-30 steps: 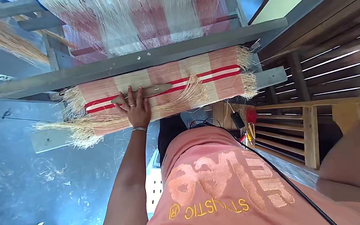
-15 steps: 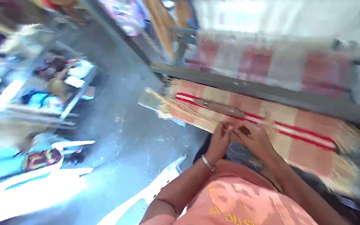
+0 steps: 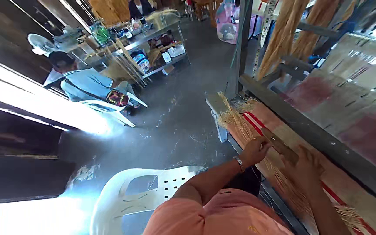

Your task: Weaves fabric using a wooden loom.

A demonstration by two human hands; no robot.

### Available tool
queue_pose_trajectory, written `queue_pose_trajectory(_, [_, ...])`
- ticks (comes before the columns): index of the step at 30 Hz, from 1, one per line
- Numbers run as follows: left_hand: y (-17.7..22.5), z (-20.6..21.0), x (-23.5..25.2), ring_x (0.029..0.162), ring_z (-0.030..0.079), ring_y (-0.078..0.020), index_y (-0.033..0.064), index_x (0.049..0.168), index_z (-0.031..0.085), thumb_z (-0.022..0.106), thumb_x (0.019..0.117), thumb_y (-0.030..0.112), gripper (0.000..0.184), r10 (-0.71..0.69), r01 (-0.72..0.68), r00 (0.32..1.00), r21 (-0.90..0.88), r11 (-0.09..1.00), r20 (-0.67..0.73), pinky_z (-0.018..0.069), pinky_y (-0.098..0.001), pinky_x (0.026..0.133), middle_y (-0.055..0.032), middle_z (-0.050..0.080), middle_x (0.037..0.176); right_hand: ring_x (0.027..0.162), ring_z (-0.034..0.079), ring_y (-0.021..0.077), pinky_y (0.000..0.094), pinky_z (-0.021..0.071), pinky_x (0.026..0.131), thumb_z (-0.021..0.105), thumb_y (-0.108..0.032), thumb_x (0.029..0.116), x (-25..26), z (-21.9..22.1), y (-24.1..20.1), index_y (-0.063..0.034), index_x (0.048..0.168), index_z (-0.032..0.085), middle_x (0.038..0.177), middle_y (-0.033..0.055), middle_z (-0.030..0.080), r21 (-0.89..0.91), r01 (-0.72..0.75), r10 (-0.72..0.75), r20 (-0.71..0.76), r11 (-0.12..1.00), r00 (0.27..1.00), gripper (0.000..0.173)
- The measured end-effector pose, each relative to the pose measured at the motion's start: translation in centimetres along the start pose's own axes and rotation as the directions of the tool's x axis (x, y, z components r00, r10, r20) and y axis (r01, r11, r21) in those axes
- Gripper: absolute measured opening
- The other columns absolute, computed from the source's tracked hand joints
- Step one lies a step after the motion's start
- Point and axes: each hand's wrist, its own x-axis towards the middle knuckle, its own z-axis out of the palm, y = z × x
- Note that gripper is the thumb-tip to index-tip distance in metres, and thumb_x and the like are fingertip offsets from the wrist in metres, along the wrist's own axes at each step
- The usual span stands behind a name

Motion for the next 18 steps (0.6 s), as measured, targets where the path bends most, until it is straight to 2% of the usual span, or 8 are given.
queue_pose_trajectory(2, [-1.3, 0.2, 1.0, 0.100, 0.069, -0.0303, -0.0094, 0.112, 0.066, 0.051, 0.1035, 0.009, 0.025, 0.030, -0.028, 0.998, 0.038, 0.999, -0.061, 0.0547, -0.0432, 0.093, -0.0230, 0.069, 0.105, 0.140, 0.040, 0.0531, 0.0775, 0.0301, 0.107, 0.074, -0.038, 0.0942, 0.5, 0.8, 1.8, -0.0021, 0.147, 0.053, 0.151, 0.0254, 0.049, -0.078, -0.052, 0.057, 0.059, 0.996, 0.997, 0.067])
queue_pose_trajectory(4, [-2.0, 0.3, 1.9, 0.102, 0.068, -0.0310, -0.0089, 0.111, 0.065, 0.051, 0.1015, 0.009, 0.025, 0.017, -0.013, 0.997, 0.055, 0.998, -0.078, 0.0537, -0.0437, 0.094, -0.0228, 0.069, 0.106, 0.139, 0.043, 0.0506, 0.0763, 0.0325, 0.106, 0.073, -0.034, 0.0944, 0.6, 1.3, 2.7, -0.0045, 0.141, 0.059, 0.149, 0.0218, 0.053, -0.101, -0.024, 0.028, 0.041, 0.995, 0.999, 0.057])
queue_pose_trajectory(6, [-1.8, 0.0, 2.6, 0.105, 0.067, -0.0316, -0.0092, 0.113, 0.064, 0.050, 0.1022, 0.011, 0.027, -0.041, 0.045, 0.998, 0.079, 0.996, -0.051, 0.0529, -0.0436, 0.096, -0.0238, 0.068, 0.109, 0.138, 0.045, 0.0508, 0.0754, 0.0326, 0.107, 0.073, -0.030, 0.0951, 0.7, 0.7, 2.3, -0.0032, 0.139, 0.061, 0.147, 0.0238, 0.054, -0.079, -0.019, 0.023, 0.055, 0.997, 0.998, 0.053])
queue_pose_trajectory(8, [-1.2, -0.2, 3.2, 0.107, 0.068, -0.0320, -0.0089, 0.119, 0.064, 0.049, 0.1044, 0.013, 0.030, -0.082, 0.082, 0.997, 0.113, 0.990, -0.008, 0.0531, -0.0452, 0.098, -0.0242, 0.069, 0.113, 0.135, 0.049, 0.0502, 0.0715, 0.0363, 0.108, 0.070, -0.032, 0.0977, 0.8, -1.3, 0.8, -0.0045, 0.144, 0.057, 0.144, 0.0268, 0.055, -0.084, -0.070, 0.081, 0.132, 0.994, 0.988, 0.056])
queue_pose_trajectory(10, [-1.1, 0.1, 3.7, 0.103, 0.069, -0.0315, -0.0054, 0.122, 0.065, 0.051, 0.1062, 0.016, 0.030, -0.065, 0.061, 0.998, 0.134, 0.989, 0.024, 0.0551, -0.0478, 0.095, -0.0222, 0.070, 0.114, 0.127, 0.057, 0.0490, 0.0685, 0.0456, 0.102, 0.068, -0.039, 0.0988, 0.8, -4.1, -1.1, -0.0106, 0.148, 0.054, 0.138, 0.0269, 0.060, -0.128, -0.144, 0.168, 0.205, 0.981, 0.964, 0.059])
queue_pose_trajectory(12, [-0.7, 0.3, 3.5, 0.094, 0.069, -0.0305, -0.0031, 0.121, 0.065, 0.053, 0.1063, 0.015, 0.026, -0.010, 0.003, 0.999, 0.132, 0.991, 0.051, 0.0571, -0.0480, 0.086, -0.0205, 0.069, 0.112, 0.120, 0.061, 0.0481, 0.0684, 0.0481, 0.096, 0.069, -0.043, 0.0978, 0.2, -6.0, -2.2, -0.0151, 0.147, 0.057, 0.134, 0.0254, 0.063, -0.135, -0.201, 0.227, 0.217, 0.970, 0.949, 0.058])
queue_pose_trajectory(14, [0.1, 0.7, 3.4, 0.083, 0.067, -0.0259, -0.0013, 0.119, 0.065, 0.055, 0.1055, 0.015, 0.024, 0.041, -0.046, 0.998, 0.118, 0.992, 0.047, 0.0565, -0.0439, 0.076, -0.0173, 0.070, 0.108, 0.118, 0.063, 0.0462, 0.0686, 0.0499, 0.093, 0.072, -0.041, 0.0961, -0.6, -6.8, -2.2, -0.0179, 0.144, 0.060, 0.131, 0.0224, 0.065, -0.141, -0.191, 0.215, 0.176, 0.971, 0.961, 0.054])
queue_pose_trajectory(18, [0.9, 2.3, 3.8, 0.078, 0.064, -0.0196, 0.0010, 0.113, 0.067, 0.056, 0.1049, 0.015, 0.020, 0.147, -0.149, 0.989, 0.107, 0.983, 0.031, 0.0556, -0.0383, 0.073, -0.0132, 0.069, 0.104, 0.115, 0.065, 0.0427, 0.0657, 0.0533, 0.090, 0.072, -0.040, 0.0951, -2.0, -7.4, -1.3, -0.0180, 0.142, 0.061, 0.127, 0.0184, 0.068, -0.180, -0.115, 0.132, 0.083, 0.977, 0.988, 0.054])
